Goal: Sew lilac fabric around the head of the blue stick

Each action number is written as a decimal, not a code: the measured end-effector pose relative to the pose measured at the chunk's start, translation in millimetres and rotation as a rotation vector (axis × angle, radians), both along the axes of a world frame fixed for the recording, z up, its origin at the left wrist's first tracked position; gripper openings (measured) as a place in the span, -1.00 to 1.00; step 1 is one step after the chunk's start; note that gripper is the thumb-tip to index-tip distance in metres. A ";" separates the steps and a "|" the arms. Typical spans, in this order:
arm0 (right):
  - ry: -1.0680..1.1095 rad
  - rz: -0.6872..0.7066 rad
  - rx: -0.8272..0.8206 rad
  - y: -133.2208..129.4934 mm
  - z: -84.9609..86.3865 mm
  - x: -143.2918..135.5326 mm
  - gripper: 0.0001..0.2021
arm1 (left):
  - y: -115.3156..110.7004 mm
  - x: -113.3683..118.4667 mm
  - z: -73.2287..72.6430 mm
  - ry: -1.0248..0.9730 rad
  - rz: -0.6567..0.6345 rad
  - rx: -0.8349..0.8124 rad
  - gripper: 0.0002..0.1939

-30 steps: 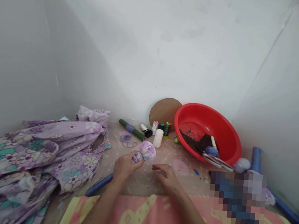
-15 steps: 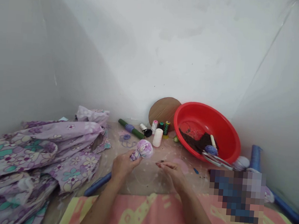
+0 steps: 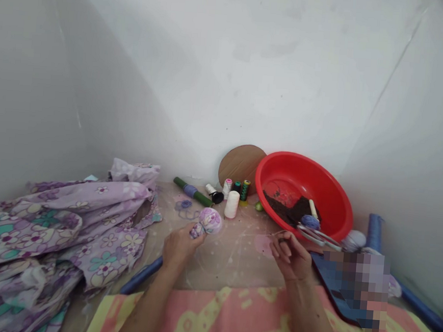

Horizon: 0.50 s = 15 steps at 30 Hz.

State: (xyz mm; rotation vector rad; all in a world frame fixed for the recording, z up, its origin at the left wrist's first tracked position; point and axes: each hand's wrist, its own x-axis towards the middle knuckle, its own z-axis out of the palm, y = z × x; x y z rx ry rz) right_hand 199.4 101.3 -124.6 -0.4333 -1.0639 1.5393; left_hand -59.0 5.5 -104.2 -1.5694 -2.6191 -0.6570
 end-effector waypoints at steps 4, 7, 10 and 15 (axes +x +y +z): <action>-0.765 -0.172 0.061 3.3 -8.6 -12.3 -0.66 | -2.2 -0.3 1.8 0.003 0.010 0.035 -0.61; -1.066 -0.465 0.223 4.9 -15.3 -26.5 -0.78 | -3.4 0.2 1.5 0.015 0.003 0.072 -0.62; -1.227 -0.740 0.441 4.3 -20.3 -37.3 -0.80 | -2.8 3.5 0.0 0.024 -0.049 0.040 -0.62; -1.135 -0.820 0.738 -7.3 -23.1 -53.0 -0.72 | -1.4 15.4 -2.5 0.016 -0.210 -0.082 -0.65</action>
